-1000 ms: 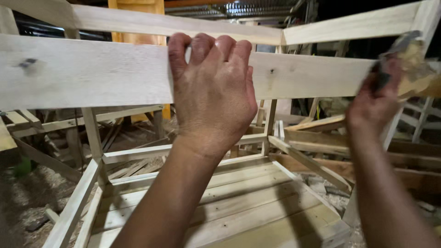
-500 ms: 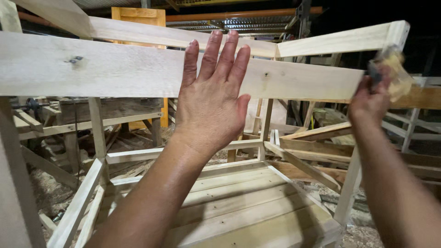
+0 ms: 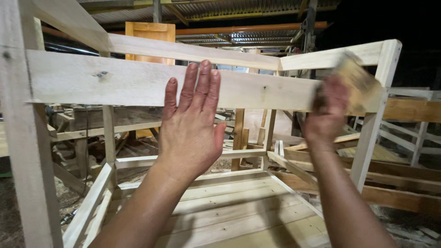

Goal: The person sands the surface and edges of a wooden shelf unit using a sanding block. They move the sanding block back and forth across the slats and along the frame, then flip the unit to sand the underside.

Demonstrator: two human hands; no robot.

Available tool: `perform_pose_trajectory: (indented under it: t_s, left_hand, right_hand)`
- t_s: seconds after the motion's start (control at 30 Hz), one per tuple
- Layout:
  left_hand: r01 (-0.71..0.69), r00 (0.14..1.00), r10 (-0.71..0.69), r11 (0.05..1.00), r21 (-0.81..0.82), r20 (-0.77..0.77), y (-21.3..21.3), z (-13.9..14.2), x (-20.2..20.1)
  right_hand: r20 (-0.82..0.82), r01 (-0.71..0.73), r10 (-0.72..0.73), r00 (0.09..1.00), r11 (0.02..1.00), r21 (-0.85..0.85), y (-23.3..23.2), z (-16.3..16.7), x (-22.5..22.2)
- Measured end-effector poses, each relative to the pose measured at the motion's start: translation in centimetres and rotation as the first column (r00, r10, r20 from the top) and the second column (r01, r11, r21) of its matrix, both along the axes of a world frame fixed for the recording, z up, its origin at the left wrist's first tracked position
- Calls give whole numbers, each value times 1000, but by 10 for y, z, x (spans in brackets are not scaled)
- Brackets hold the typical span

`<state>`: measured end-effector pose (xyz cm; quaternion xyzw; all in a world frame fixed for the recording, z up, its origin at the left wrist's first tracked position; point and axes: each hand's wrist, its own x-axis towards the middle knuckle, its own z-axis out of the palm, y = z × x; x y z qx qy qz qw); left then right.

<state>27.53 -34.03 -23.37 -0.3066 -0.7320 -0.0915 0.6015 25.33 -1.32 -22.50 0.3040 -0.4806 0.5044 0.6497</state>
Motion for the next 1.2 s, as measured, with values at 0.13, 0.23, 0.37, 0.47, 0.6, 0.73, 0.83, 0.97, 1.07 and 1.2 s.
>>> perform_pose_trajectory:
  t_s: [0.13, 0.23, 0.37, 0.47, 0.6, 0.73, 0.83, 0.97, 1.07, 1.2]
  left_hand:
    - [32, 999, -32, 999, 7, 28, -13, -1, -1]
    - [9, 999, -10, 1000, 15, 48, -16, -2, 2]
    - [-267, 962, 264, 963, 37, 77, -31, 2, 4]
    - [-148, 988, 144, 988, 54, 62, -55, 1, 6]
    - [-151, 986, 145, 986, 75, 85, -79, 0, 10]
    - [-182, 981, 172, 975, 127, 85, -100, 0, 15]
    - [-236, 967, 218, 961, 142, 132, -106, 1, 17]
    - [-203, 979, 198, 955, 216, 44, -115, 6, 18]
    - [-282, 959, 272, 939, 198, 79, -132, 6, 22]
    - [-266, 962, 249, 947, 179, 110, -146, 4, 25]
  right_hand:
    - [81, 769, -769, 634, 638, 35, -19, 4, 1]
    - [-92, 788, -785, 613, 598, 148, -98, -3, -20]
    - [-224, 812, -797, 561, 476, 338, -192, -12, -21]
    - [-280, 801, -767, 578, 469, 371, -191, -3, -3]
    - [-174, 316, -291, 941, 938, 141, -127, 5, 12]
    - [-98, 395, -389, 916, 917, 50, -135, -1, -6]
    - [-152, 825, -812, 564, 549, 132, -197, 1, -6]
    - [-140, 775, -800, 583, 497, 390, -297, -7, -2]
    - [-202, 702, -707, 677, 541, 463, -298, 0, 10]
    - [-124, 756, -781, 613, 533, 379, -232, 10, 34]
